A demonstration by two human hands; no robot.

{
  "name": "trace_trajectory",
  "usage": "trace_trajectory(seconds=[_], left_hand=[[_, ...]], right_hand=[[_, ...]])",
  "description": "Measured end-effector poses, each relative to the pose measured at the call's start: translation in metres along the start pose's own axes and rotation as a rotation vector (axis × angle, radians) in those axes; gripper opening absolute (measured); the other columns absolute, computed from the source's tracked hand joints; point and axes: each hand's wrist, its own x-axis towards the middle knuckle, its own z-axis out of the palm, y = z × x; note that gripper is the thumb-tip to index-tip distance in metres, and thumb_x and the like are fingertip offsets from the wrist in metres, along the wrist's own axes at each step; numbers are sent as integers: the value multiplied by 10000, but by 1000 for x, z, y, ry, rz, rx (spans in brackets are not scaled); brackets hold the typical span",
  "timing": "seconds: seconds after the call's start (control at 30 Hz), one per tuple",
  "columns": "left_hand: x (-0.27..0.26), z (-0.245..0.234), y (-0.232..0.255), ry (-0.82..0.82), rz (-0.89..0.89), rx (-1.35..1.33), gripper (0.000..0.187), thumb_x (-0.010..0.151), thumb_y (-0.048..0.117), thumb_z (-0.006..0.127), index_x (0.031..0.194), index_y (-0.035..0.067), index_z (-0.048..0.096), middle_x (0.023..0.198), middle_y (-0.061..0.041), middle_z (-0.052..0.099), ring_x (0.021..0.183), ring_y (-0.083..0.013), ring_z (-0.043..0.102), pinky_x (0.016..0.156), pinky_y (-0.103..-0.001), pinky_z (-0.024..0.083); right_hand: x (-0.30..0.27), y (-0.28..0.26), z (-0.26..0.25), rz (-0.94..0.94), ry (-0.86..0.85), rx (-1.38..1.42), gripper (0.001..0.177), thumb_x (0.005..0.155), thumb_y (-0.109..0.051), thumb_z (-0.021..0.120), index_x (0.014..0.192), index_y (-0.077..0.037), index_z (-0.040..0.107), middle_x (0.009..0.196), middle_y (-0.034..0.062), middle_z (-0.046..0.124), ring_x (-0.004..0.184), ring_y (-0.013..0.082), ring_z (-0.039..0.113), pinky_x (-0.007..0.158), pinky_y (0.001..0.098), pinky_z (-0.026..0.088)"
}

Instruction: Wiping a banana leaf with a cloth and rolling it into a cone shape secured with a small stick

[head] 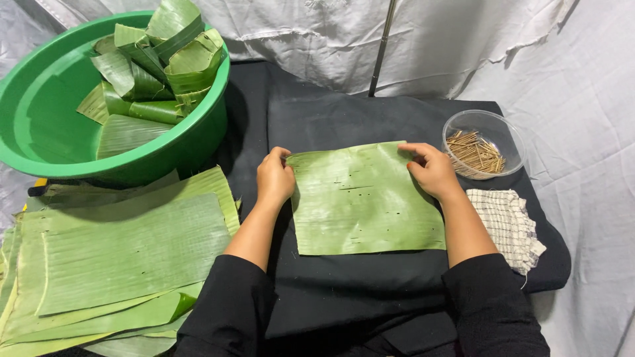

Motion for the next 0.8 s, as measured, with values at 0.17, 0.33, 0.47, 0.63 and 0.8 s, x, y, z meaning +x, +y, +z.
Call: trace_trajectory(seconds=[0.17,0.33,0.47,0.63,0.8], left_hand=[[4,-3,-5,106,0,-74,168,856,47,648,991,139,686,881,-103,677,965,-369,708,888,-472,553],[6,-7,-2,145,-7,-105,150,863,51,655,994,123,661,882,-106,655,981,-376,699,897,-470,546],[4,-14,2,208,1,-103,183,885,23,621,1041,117,616,907,-146,661,995,-412,691,895,-504,541],[5,-12,-4,154,-69,-125,285,907,18,589,1164,133,547,989,-146,672,1057,-410,689,928,-507,538],[-2,-9,-2,-298,-97,112,375,822,195,674,1190,261,671,1041,-130,762,1118,-342,701,938,-447,567]], right_hand=[[-1,-6,-6,-113,-79,117,560,743,35,641,1242,-186,762,1250,117,709,1178,272,649,1017,402,493],[8,5,1,-209,-23,111,575,770,31,653,1302,-171,736,1296,113,688,1253,260,620,1072,372,459],[9,-1,3,-278,-2,-74,551,795,-107,723,1325,-256,722,1297,47,688,1125,269,655,1018,397,476],[6,-2,9,-243,-10,-109,474,804,-197,785,1271,-274,747,1261,2,714,1016,232,666,962,355,487],[9,7,16,-56,-34,72,509,773,-128,809,1264,-242,740,1316,3,675,919,160,722,782,268,579]])
